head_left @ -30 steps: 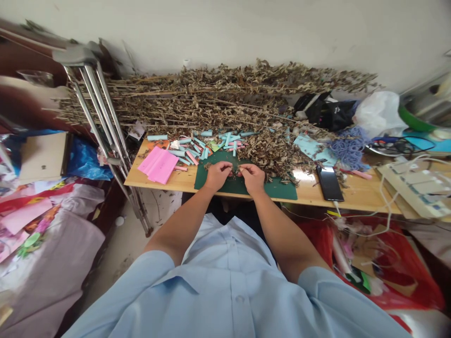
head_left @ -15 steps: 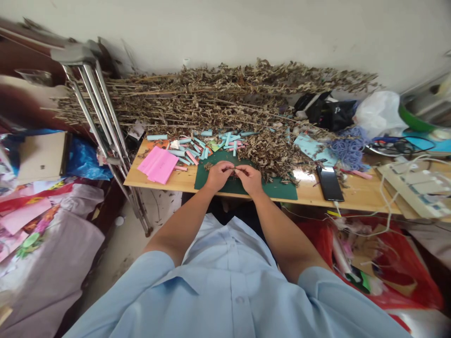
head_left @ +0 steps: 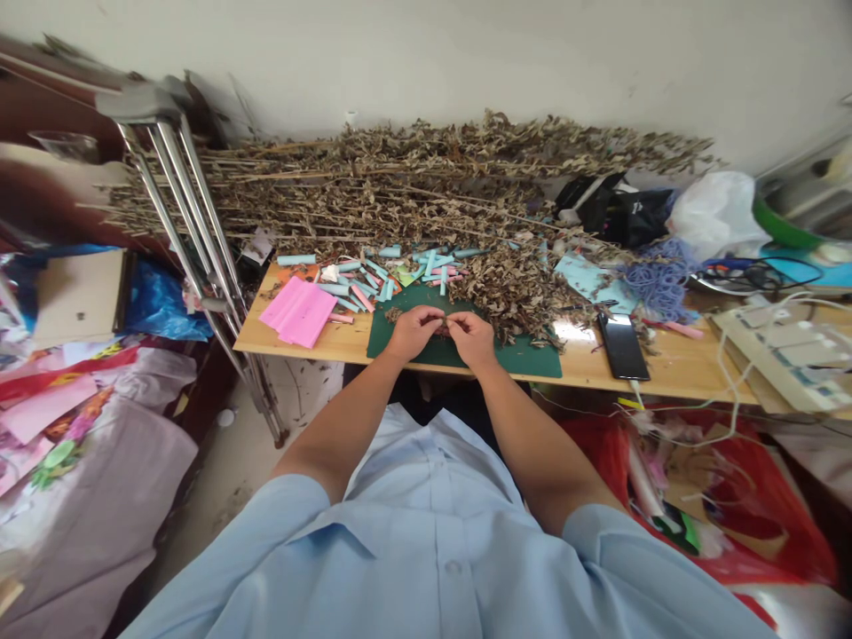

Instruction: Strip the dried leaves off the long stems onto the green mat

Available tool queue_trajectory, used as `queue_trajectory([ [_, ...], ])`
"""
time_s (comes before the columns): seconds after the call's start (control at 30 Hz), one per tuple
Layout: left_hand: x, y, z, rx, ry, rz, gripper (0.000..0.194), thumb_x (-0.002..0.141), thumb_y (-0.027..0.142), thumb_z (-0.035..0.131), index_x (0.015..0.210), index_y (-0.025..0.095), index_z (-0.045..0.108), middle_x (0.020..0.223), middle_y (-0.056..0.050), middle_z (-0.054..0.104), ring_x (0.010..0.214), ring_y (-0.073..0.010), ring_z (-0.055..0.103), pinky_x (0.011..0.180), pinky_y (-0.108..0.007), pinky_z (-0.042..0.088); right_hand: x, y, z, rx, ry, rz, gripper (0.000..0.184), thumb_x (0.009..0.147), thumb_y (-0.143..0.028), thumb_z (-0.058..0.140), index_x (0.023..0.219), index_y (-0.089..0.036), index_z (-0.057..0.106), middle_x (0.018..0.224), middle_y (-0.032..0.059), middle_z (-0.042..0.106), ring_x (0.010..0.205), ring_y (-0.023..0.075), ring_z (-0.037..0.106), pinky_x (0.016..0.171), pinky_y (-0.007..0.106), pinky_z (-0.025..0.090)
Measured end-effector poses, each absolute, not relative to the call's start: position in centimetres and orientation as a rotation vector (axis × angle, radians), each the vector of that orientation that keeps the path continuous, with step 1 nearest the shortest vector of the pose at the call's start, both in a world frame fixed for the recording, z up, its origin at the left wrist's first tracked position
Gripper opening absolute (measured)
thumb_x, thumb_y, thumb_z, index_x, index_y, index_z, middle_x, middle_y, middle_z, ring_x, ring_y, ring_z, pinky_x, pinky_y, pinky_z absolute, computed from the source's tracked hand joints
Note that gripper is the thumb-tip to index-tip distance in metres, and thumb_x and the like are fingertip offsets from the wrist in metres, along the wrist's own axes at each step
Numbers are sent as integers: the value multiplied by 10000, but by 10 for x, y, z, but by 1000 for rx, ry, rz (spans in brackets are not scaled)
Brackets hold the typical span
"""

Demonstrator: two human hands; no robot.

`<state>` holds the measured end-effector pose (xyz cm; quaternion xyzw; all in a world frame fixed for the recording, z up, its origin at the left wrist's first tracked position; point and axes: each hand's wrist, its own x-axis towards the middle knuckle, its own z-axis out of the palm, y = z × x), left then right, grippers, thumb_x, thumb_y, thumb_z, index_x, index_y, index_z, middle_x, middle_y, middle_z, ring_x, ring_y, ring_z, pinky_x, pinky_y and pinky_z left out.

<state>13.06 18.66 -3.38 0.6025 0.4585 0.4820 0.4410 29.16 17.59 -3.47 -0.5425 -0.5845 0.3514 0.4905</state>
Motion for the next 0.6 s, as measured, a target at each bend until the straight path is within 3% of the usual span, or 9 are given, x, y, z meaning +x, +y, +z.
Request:
queue_trajectory([
  [0.13,130,188,-36,1517,1192,1196,129,811,198,675,920,173,740,907,-52,736,821,-156,691,809,-301,568,291,176,-32,-1294,-1390,936,232,813,-407,635,883,-202,721,756,29,720,682,189,679,703,330,570],
  [0.33,131,186,-36,1384,1202,1236,94,790,195,672,868,162,713,816,-23,713,689,-128,675,706,-275,571,288,176,-32,-1305,-1409,947,227,814,-410,638,876,-210,728,724,22,716,664,191,678,688,332,568],
  [0.6,131,184,-35,1597,1270,1232,97,792,154,655,863,177,717,871,-36,716,809,-144,667,790,-284,546,291,176,-33,-1284,-1456,898,192,804,-381,639,843,-212,722,741,23,717,674,189,663,683,324,546],
])
